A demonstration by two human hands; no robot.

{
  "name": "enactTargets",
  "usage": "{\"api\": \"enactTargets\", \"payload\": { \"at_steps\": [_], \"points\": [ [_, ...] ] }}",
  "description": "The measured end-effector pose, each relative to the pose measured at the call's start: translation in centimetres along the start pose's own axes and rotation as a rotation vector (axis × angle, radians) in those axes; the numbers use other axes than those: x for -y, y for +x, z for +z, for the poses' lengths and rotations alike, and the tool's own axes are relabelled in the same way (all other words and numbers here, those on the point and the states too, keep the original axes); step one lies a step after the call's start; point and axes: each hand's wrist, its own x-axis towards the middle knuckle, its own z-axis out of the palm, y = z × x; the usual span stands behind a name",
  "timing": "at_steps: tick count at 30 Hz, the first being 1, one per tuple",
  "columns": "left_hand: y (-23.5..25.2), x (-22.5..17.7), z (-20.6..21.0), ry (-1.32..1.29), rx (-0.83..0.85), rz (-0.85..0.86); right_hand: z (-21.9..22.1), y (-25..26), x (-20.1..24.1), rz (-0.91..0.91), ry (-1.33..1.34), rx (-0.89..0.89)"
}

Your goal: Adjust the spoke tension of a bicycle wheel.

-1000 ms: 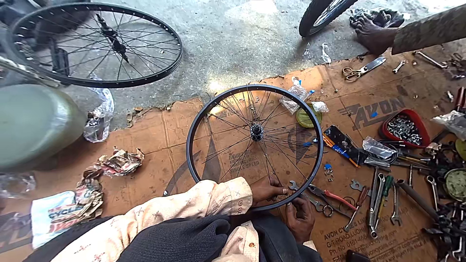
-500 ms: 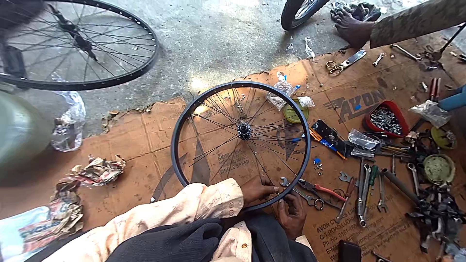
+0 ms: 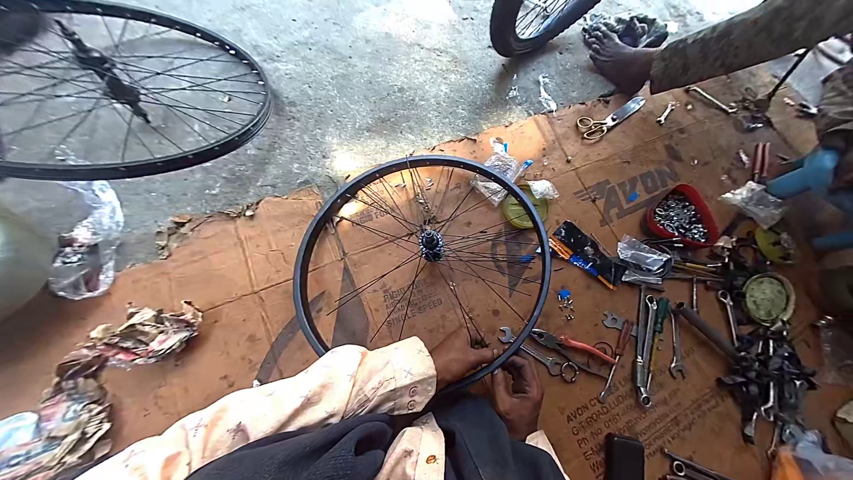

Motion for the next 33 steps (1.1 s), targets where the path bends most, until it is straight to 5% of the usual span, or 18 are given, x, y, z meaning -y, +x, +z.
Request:
{"api": "enactTargets", "payload": {
  "at_steps": [10, 16, 22, 27, 33],
  "points": [
    [0.0, 0.5, -0.2, -0.144, 0.065, 0.082, 0.1, 0.0, 0.1, -0.025, -0.095, -0.014],
    [0.5, 0.7, -0.1, 0.039, -0.017, 0.0, 0.3, 0.0, 0.1, 0.012, -0.048, -0.022],
    [0.4, 1.0, -0.4, -0.136, 0.064, 0.091, 0.3, 0.1, 0.2, -0.016, -0.082, -0.021],
    [0.1, -0.2, 0.0, 0.063, -0.009, 0.005, 0.1, 0.2, 0.2, 0.0, -0.048, 0.0],
    [0.2, 0.3, -0.2, -0.108, 0.045, 0.097, 0.2, 0.3, 0.3, 0.011, -0.037, 0.01]
  ]
}}
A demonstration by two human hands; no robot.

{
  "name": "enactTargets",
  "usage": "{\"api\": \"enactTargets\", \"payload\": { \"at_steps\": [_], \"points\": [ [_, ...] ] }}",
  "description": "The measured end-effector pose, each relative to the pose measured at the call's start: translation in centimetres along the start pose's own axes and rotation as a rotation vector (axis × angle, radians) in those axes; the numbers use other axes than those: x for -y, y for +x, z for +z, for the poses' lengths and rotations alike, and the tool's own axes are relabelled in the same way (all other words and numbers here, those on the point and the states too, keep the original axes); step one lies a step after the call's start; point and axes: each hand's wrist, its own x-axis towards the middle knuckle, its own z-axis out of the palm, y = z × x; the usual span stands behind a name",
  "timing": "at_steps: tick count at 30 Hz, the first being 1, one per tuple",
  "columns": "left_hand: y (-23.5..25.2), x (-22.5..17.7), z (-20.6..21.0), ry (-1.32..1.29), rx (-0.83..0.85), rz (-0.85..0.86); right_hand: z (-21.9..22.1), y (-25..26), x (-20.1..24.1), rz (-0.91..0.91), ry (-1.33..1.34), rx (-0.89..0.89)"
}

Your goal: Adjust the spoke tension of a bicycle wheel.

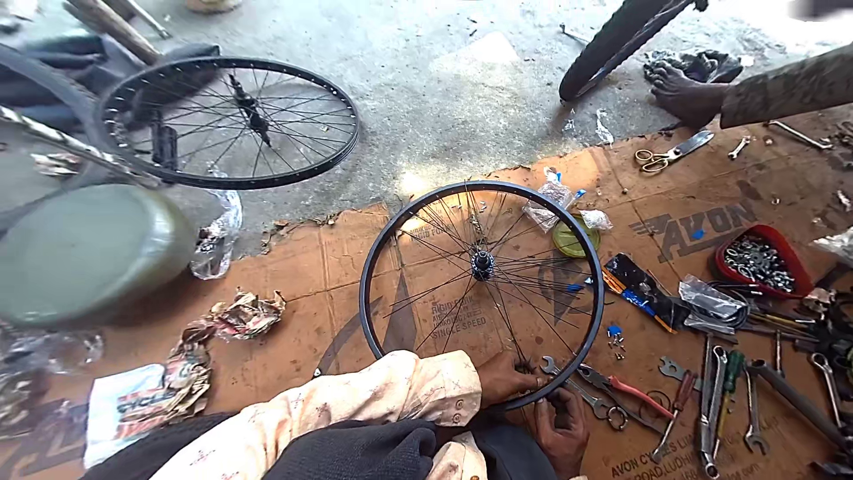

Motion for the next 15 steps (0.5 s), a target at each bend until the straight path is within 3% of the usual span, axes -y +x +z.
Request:
{"api": "enactTargets", "payload": {
  "at_steps": [7, 12, 15],
  "points": [
    [0.46, -0.01, 0.08, 0.223, -0.054, -0.092, -0.24, -0.28, -0.41, -0.012, 0.002, 0.022],
    [0.08, -0.11, -0.1, 0.023, 0.018, -0.031, -0.33, -0.31, -0.38, 0.004, -0.009, 0.01],
    [0.07, -0.04, -0.06, 0.055, -0.003, -0.035, -0.32, -0.33, -0.45, 0.007, -0.016, 0.012]
  ]
}}
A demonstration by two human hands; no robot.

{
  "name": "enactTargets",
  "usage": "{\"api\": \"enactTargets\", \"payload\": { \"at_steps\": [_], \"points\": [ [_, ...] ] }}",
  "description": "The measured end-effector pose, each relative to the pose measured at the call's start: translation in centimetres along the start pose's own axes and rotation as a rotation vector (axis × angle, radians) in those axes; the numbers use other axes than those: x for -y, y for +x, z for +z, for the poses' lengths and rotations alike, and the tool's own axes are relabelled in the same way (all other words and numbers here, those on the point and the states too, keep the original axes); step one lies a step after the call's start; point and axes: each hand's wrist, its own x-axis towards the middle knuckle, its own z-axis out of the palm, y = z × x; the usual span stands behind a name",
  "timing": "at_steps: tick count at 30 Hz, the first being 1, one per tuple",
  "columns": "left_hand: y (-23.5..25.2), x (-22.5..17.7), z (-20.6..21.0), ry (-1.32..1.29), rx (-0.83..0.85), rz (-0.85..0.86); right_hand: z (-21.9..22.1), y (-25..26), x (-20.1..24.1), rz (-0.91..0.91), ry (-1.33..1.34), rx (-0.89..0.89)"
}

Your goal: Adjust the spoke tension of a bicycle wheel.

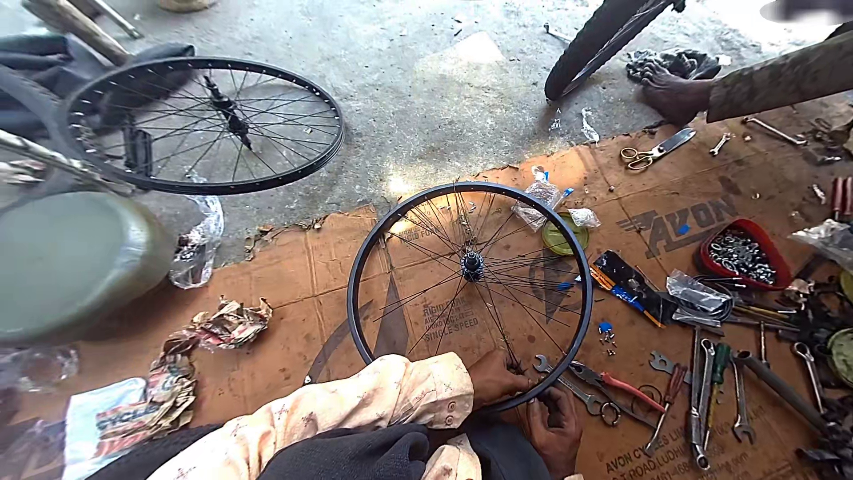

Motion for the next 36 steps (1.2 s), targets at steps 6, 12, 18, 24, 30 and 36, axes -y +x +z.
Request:
{"api": "enactTargets", "payload": {
  "at_steps": [6, 12, 18, 24, 30, 36],
  "points": [
    [0.33, 0.32, 0.11, 0.178, -0.058, -0.067, 0.1, 0.04, 0.06, 0.02, 0.021, -0.005],
    [0.22, 0.45, 0.04, 0.021, -0.006, 0.004, 0.02, -0.07, 0.02, 0.012, 0.025, -0.006],
    [0.27, 0.6, 0.11, 0.067, -0.035, -0.027, 0.05, 0.06, 0.16, 0.012, 0.008, 0.005],
    [0.19, 0.2, -0.06, 0.117, -0.053, -0.044, 0.13, 0.02, 0.2, 0.018, -0.001, 0.014],
    [0.21, 0.15, 0.03, 0.004, 0.017, 0.038, -0.2, 0.15, 0.15, 0.006, 0.019, 0.013],
    [0.41, 0.48, 0.07, 0.077, -0.039, -0.028, -0.13, 0.24, 0.47, 0.008, 0.013, 0.007]
  ]
}}
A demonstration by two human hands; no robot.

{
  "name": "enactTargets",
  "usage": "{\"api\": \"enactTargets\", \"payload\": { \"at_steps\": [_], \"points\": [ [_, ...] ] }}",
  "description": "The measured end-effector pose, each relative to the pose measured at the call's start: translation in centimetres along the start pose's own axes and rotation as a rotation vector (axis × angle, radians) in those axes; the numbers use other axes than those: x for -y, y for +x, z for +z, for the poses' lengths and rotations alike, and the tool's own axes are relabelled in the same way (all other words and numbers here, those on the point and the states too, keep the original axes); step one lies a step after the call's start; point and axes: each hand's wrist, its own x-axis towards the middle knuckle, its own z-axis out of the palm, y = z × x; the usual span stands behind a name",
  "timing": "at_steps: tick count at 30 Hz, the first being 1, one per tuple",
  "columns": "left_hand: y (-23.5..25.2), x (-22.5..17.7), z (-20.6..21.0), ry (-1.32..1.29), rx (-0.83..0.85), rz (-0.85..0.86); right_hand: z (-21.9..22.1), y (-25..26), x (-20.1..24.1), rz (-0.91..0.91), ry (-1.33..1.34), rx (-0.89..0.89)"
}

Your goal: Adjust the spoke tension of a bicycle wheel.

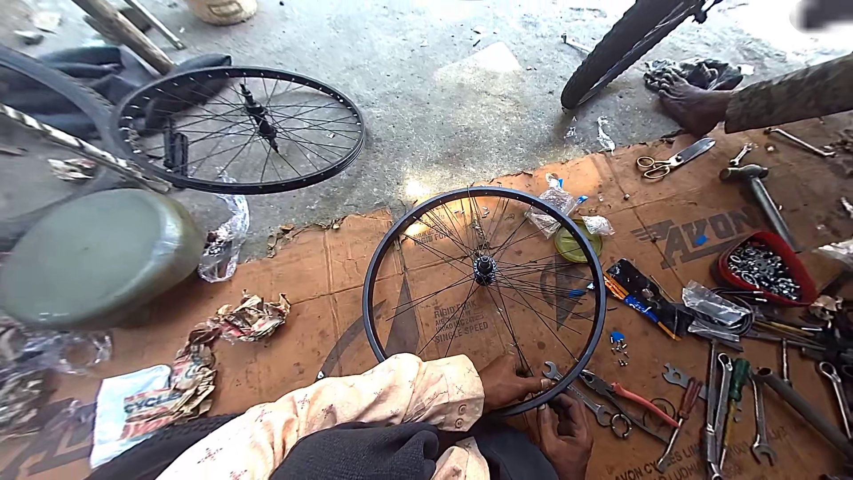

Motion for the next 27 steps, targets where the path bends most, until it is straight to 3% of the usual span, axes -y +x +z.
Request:
{"api": "enactTargets", "payload": {
  "at_steps": [4, 14, 20, 27],
  "points": [
    [-0.22, -0.1, -0.13, -0.1, 0.052, 0.066, 0.11, -0.07, -0.37, -0.006, 0.002, -0.011],
    [-0.41, 0.1, -0.35, -0.227, 0.012, -0.013, 0.39, 0.01, -0.36, -0.016, 0.014, -0.022],
    [-0.45, -0.05, -0.32, -0.16, 0.062, 0.058, 0.41, 0.05, -0.55, -0.01, -0.001, -0.034],
    [-0.55, -0.24, -0.7, -0.121, 0.029, -0.029, 0.44, 0.05, -0.43, -0.004, 0.008, -0.032]
  ]
}}
